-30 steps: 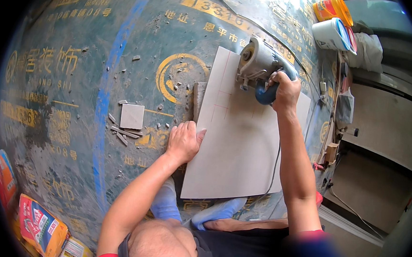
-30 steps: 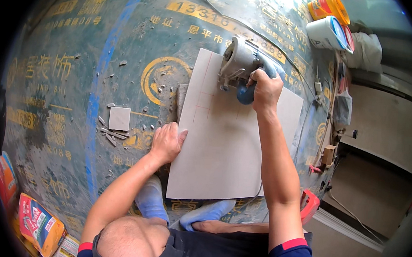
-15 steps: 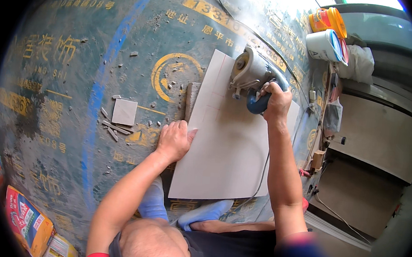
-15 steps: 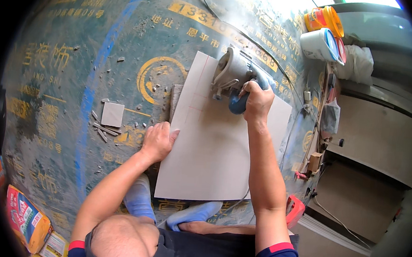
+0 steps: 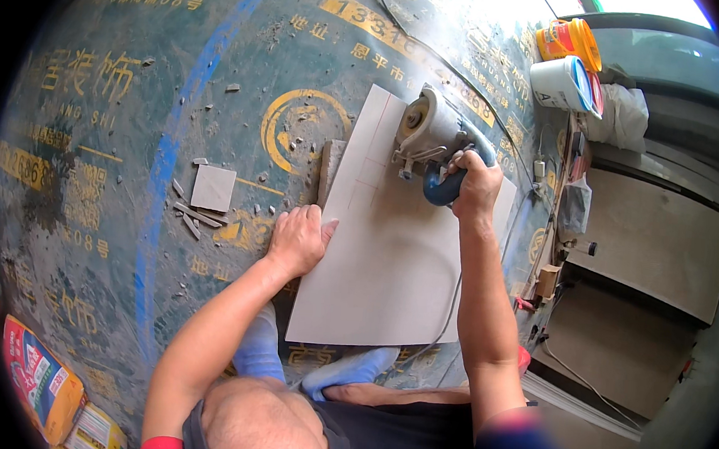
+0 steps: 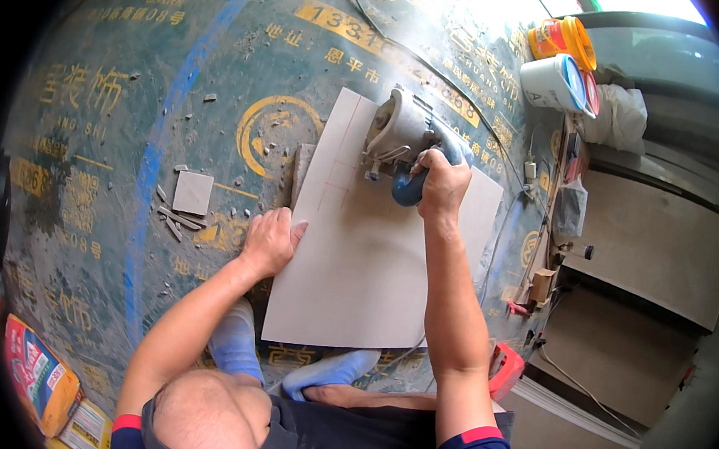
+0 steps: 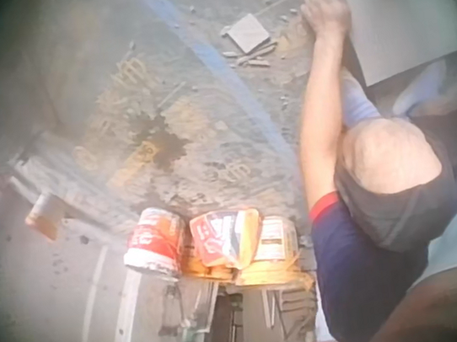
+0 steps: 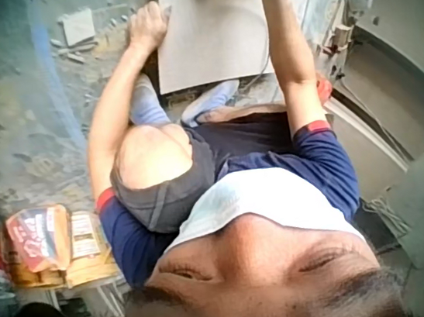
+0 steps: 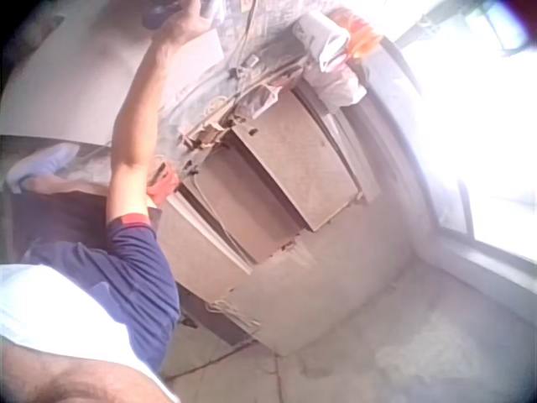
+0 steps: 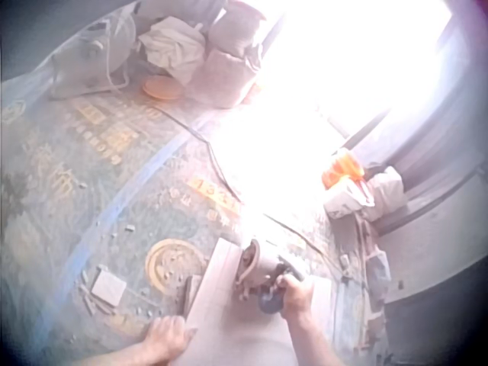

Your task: The person cuts a tile using a circular saw, wipes the tile surface, and uses a suction cup tool to position and install the tile onto a wall.

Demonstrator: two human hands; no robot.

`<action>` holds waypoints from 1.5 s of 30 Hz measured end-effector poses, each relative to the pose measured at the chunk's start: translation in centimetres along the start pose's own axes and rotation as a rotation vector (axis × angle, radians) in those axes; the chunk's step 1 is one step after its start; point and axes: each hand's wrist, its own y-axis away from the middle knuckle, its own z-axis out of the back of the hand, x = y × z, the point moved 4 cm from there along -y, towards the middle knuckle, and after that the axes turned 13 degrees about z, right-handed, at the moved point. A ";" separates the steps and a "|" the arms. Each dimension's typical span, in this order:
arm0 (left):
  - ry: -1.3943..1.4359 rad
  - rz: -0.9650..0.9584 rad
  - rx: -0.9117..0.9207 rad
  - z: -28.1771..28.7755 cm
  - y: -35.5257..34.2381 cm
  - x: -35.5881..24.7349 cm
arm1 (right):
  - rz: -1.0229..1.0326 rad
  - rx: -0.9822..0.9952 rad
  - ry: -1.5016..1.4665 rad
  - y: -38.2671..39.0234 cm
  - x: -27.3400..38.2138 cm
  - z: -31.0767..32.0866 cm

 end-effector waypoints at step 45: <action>-0.015 0.017 0.005 -0.2 0.2 0.2 | -0.028 0.023 0.033 3.5 0.6 0.1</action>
